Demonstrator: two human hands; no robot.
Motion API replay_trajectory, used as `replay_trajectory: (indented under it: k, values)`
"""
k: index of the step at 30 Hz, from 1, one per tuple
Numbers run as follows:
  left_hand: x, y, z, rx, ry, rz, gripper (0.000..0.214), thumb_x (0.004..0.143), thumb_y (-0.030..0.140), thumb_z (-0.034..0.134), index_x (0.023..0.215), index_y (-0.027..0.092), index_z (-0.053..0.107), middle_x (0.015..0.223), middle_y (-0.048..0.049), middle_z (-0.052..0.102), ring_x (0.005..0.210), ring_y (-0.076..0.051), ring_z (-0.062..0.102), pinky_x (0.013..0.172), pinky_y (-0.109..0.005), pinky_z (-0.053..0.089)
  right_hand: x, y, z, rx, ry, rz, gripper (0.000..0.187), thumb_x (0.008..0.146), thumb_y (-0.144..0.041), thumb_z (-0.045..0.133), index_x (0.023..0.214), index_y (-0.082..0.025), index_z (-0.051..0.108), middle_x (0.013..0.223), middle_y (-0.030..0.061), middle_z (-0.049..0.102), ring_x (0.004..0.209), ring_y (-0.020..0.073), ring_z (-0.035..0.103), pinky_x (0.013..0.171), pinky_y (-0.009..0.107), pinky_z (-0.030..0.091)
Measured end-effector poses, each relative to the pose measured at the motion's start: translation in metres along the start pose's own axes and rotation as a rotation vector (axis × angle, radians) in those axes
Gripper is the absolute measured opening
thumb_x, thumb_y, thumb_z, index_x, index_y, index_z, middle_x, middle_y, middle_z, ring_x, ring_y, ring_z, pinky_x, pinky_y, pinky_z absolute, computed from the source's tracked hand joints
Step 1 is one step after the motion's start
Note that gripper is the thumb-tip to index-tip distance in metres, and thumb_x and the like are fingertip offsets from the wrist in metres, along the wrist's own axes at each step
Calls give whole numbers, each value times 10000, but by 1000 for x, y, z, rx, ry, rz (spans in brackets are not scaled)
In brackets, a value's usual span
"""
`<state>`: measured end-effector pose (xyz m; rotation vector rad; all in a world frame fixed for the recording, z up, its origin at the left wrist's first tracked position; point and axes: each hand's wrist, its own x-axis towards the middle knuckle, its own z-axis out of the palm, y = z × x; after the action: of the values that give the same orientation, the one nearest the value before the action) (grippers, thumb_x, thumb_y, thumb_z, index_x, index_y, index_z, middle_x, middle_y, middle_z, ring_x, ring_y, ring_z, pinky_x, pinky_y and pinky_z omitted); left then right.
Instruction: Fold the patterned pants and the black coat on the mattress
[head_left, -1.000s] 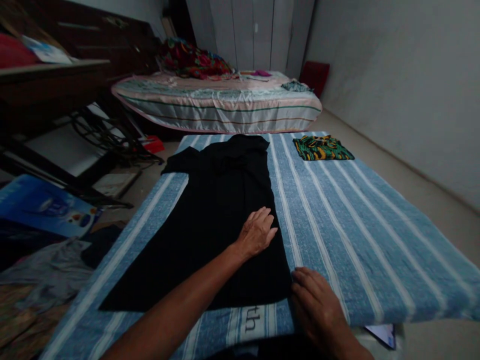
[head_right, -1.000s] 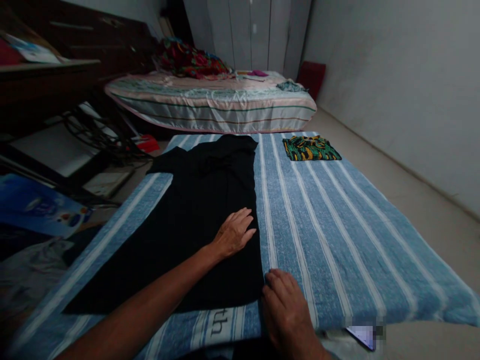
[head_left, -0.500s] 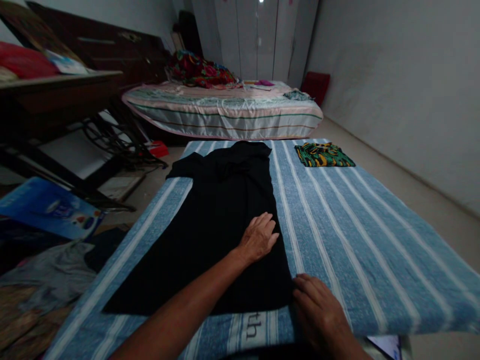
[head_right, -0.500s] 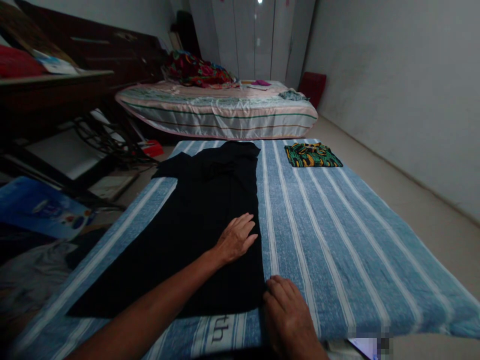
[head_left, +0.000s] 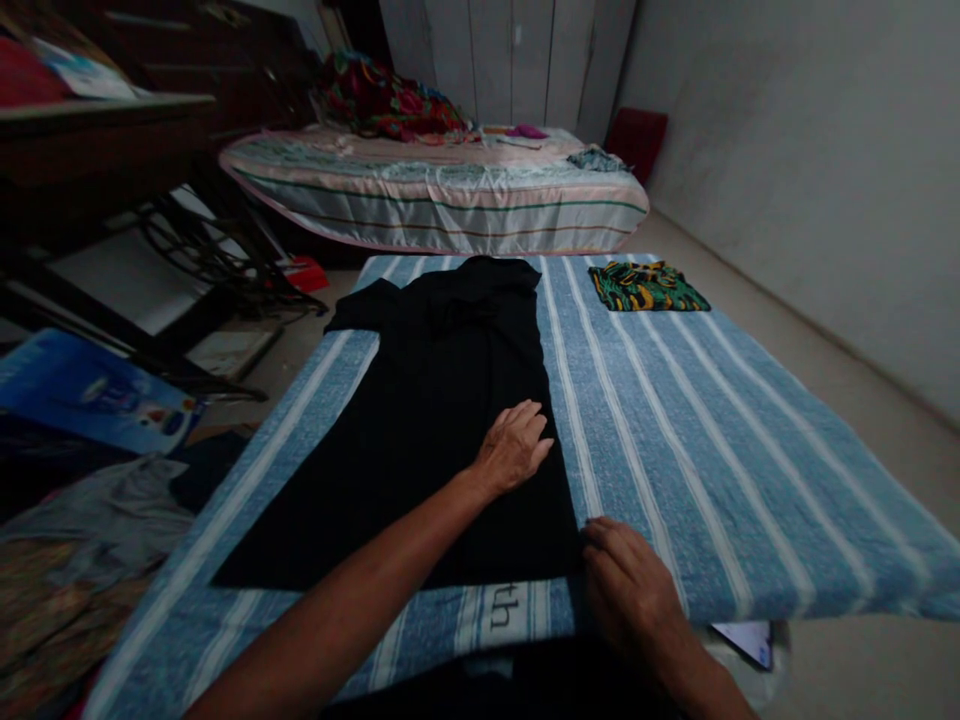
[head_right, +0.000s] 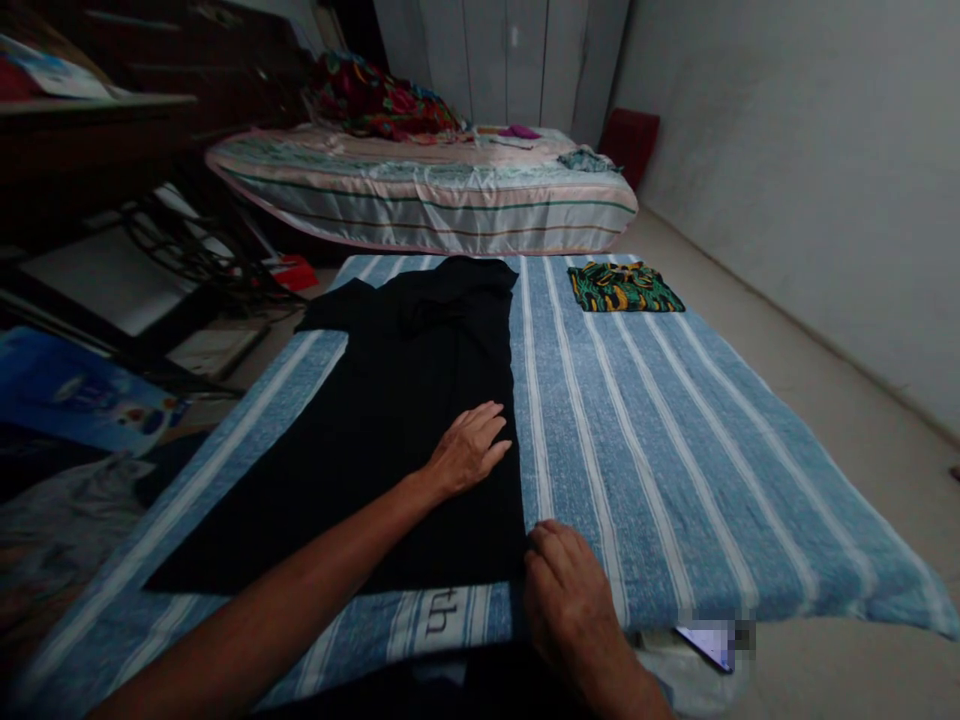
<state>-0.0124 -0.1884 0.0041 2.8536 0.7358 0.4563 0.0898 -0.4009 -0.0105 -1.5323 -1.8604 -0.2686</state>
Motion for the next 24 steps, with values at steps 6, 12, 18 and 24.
replay_trajectory:
  k: [6, 12, 18, 24]
  values:
    - [-1, -2, 0, -19, 85, -21, 282, 879, 289, 530, 1084, 100, 571, 1282, -182, 538, 1251, -284, 448, 1012, -431, 387, -4, -7, 3, -38, 59, -22, 259, 790, -17, 412, 957, -135, 573, 1006, 133, 624, 1034, 247, 566, 848, 437, 507]
    - [-5, 1, -9, 31, -39, -61, 335, 858, 327, 569, 1110, 106, 566, 1302, -187, 526, 1272, -323, 418, 1025, -510, 348, 1, -6, 5, -78, 81, -51, 225, 807, -53, 399, 897, -139, 587, 954, 127, 649, 991, 234, 595, 822, 389, 516]
    - [-20, -4, -19, 77, -144, -61, 380, 870, 336, 549, 1171, 104, 539, 1363, -185, 472, 1312, -307, 369, 1055, -505, 318, 12, -1, 7, -70, 120, -78, 201, 817, -73, 416, 851, -180, 583, 882, 91, 668, 898, 201, 637, 755, 341, 545]
    - [-38, -17, -22, 130, -200, 34, 592, 883, 528, 453, 1352, 168, 419, 1465, -144, 343, 1366, -292, 270, 1085, -505, 267, 51, 2, 10, 7, 130, -50, 158, 821, -135, 488, 931, -181, 593, 984, 99, 680, 983, 218, 629, 833, 364, 539]
